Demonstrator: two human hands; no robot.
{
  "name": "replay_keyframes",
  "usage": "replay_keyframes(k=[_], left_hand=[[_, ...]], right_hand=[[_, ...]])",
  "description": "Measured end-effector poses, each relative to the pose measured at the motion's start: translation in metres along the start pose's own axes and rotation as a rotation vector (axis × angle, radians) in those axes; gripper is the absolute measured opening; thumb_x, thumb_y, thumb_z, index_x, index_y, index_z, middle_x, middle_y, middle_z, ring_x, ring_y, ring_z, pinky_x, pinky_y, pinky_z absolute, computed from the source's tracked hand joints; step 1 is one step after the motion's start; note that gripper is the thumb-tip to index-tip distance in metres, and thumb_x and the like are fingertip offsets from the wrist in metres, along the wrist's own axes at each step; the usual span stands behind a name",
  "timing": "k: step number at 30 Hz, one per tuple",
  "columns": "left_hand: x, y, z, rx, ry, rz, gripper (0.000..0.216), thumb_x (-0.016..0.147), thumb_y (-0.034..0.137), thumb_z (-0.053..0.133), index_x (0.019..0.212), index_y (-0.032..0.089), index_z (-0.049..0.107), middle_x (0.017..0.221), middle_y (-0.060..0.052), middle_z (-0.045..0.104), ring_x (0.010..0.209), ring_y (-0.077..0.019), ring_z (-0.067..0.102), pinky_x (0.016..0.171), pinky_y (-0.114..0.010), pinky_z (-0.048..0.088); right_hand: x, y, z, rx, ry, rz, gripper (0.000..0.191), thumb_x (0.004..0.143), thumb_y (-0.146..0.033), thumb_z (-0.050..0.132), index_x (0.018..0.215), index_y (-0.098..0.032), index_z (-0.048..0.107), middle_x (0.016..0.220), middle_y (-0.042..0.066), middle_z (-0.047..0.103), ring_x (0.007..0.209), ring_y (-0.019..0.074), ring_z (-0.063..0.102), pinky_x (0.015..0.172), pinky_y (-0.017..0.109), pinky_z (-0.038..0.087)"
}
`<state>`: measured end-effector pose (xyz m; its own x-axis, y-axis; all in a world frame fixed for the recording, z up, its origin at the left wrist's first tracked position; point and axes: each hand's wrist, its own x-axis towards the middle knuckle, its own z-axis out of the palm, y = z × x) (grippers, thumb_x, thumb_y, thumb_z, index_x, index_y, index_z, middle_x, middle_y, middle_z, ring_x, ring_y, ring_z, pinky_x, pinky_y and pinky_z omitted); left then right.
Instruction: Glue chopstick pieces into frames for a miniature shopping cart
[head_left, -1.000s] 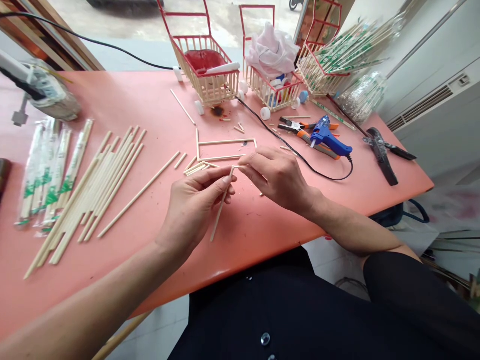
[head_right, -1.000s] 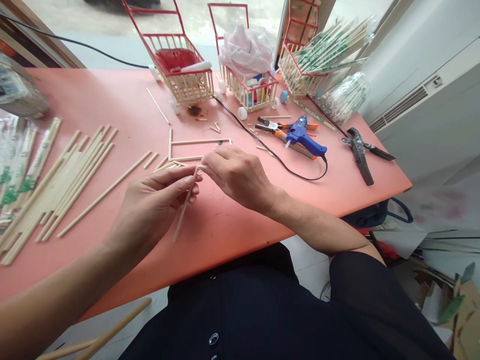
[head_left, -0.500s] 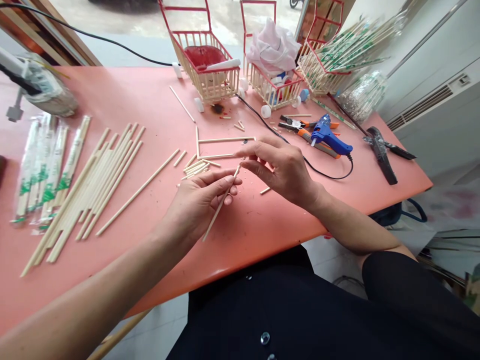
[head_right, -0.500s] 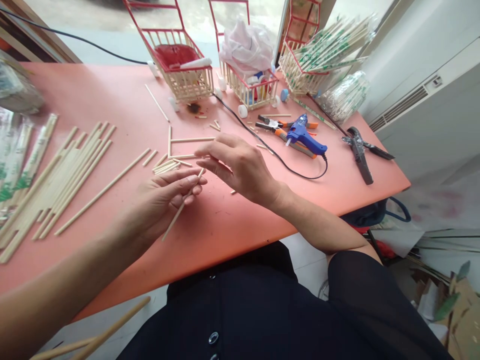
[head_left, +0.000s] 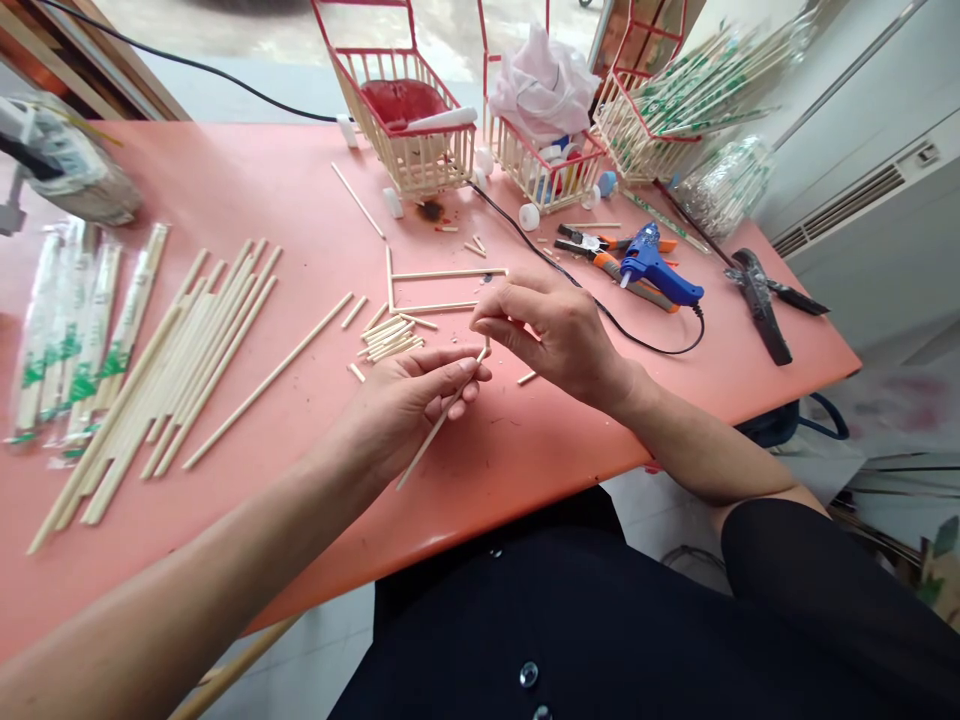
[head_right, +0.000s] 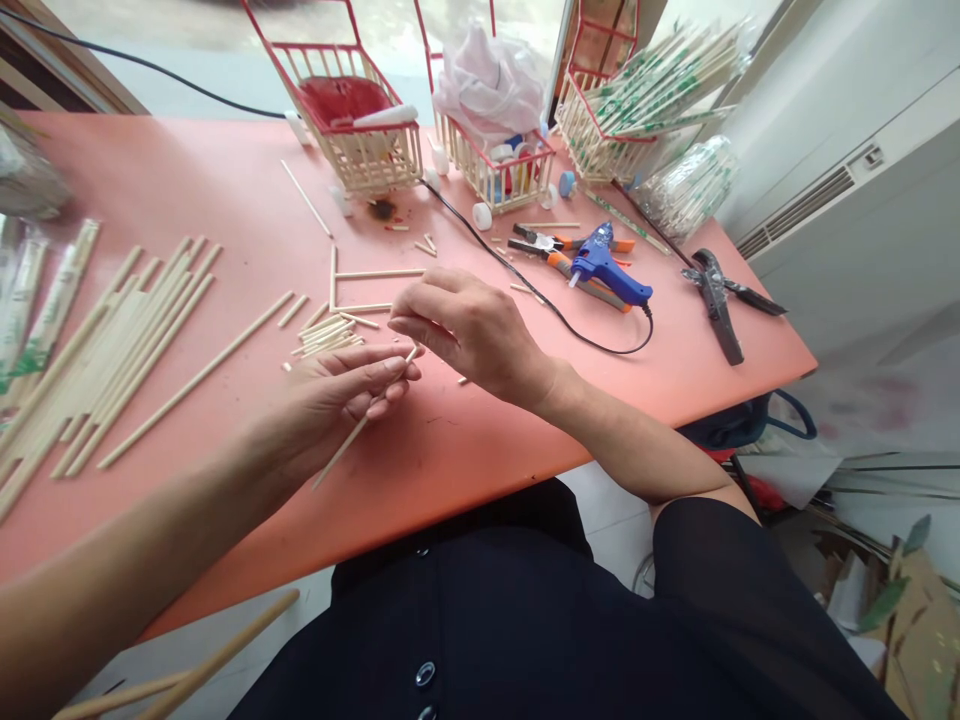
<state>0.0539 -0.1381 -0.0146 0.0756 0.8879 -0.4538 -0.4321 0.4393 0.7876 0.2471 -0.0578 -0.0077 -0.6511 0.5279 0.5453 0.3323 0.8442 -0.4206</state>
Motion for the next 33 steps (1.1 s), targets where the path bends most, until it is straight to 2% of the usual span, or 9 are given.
replay_keyframes(k=[5,9,13,18,24,29,33], left_hand=[[-0.001,0.0,0.0,-0.009,-0.04,-0.019,0.035,0.056,0.024,0.109,0.083,0.014,0.089,0.078,-0.01,0.078,0.063,-0.0101,0.06,0.049,-0.018,0.042],[-0.001,0.002,0.0,-0.028,-0.019,0.004,0.039,0.053,0.024,0.11,0.084,0.014,0.089,0.077,-0.009,0.078,0.062,-0.0097,0.062,0.05,-0.016,0.045],[0.003,0.002,-0.003,-0.07,0.04,0.091,0.045,0.049,0.024,0.112,0.085,0.014,0.088,0.077,-0.006,0.078,0.061,-0.0088,0.063,0.05,-0.016,0.048],[0.002,0.006,-0.005,-0.043,0.1,0.212,0.049,0.046,0.029,0.114,0.085,0.018,0.087,0.079,-0.003,0.076,0.065,-0.0095,0.064,0.052,-0.017,0.052],[-0.009,0.013,-0.001,0.077,0.094,0.422,0.034,0.063,0.036,0.11,0.085,0.022,0.088,0.077,-0.002,0.075,0.066,-0.0112,0.064,0.056,-0.022,0.054],[-0.011,0.013,-0.005,0.206,0.112,0.571,0.022,0.074,0.031,0.104,0.086,0.024,0.087,0.078,-0.001,0.076,0.069,-0.0112,0.066,0.065,-0.024,0.056],[-0.01,0.011,-0.008,0.296,0.132,0.699,0.016,0.08,0.027,0.1,0.088,0.026,0.086,0.087,-0.001,0.08,0.079,-0.0146,0.072,0.072,-0.028,0.061]], right_hand=[[0.0,-0.001,0.0,0.014,0.01,-0.023,0.031,0.119,-0.037,0.056,0.1,-0.018,0.072,0.095,0.004,0.071,0.086,0.0155,0.061,0.083,0.029,0.047],[0.001,-0.001,0.0,0.051,0.047,-0.058,0.027,0.118,-0.033,0.059,0.099,-0.018,0.072,0.097,0.004,0.073,0.087,0.0148,0.064,0.083,0.028,0.049],[0.001,-0.005,0.0,0.047,0.079,-0.054,0.02,0.117,-0.024,0.058,0.105,-0.017,0.072,0.1,0.004,0.076,0.087,0.0142,0.065,0.084,0.027,0.051],[-0.001,-0.009,0.002,0.069,0.11,-0.001,0.014,0.113,-0.014,0.056,0.111,-0.014,0.071,0.098,0.003,0.077,0.079,0.0113,0.063,0.078,0.025,0.05],[0.001,-0.01,0.001,0.091,0.098,0.035,0.014,0.114,-0.02,0.061,0.104,-0.016,0.07,0.089,0.0,0.073,0.074,0.0099,0.06,0.075,0.024,0.047],[0.003,-0.011,-0.002,0.179,0.058,0.036,0.022,0.116,-0.029,0.064,0.099,-0.016,0.072,0.085,-0.001,0.072,0.073,0.0095,0.058,0.073,0.024,0.047],[0.004,-0.01,-0.001,0.252,0.101,-0.031,0.018,0.116,-0.024,0.064,0.101,-0.016,0.072,0.086,-0.002,0.073,0.073,0.0087,0.06,0.072,0.023,0.047]])
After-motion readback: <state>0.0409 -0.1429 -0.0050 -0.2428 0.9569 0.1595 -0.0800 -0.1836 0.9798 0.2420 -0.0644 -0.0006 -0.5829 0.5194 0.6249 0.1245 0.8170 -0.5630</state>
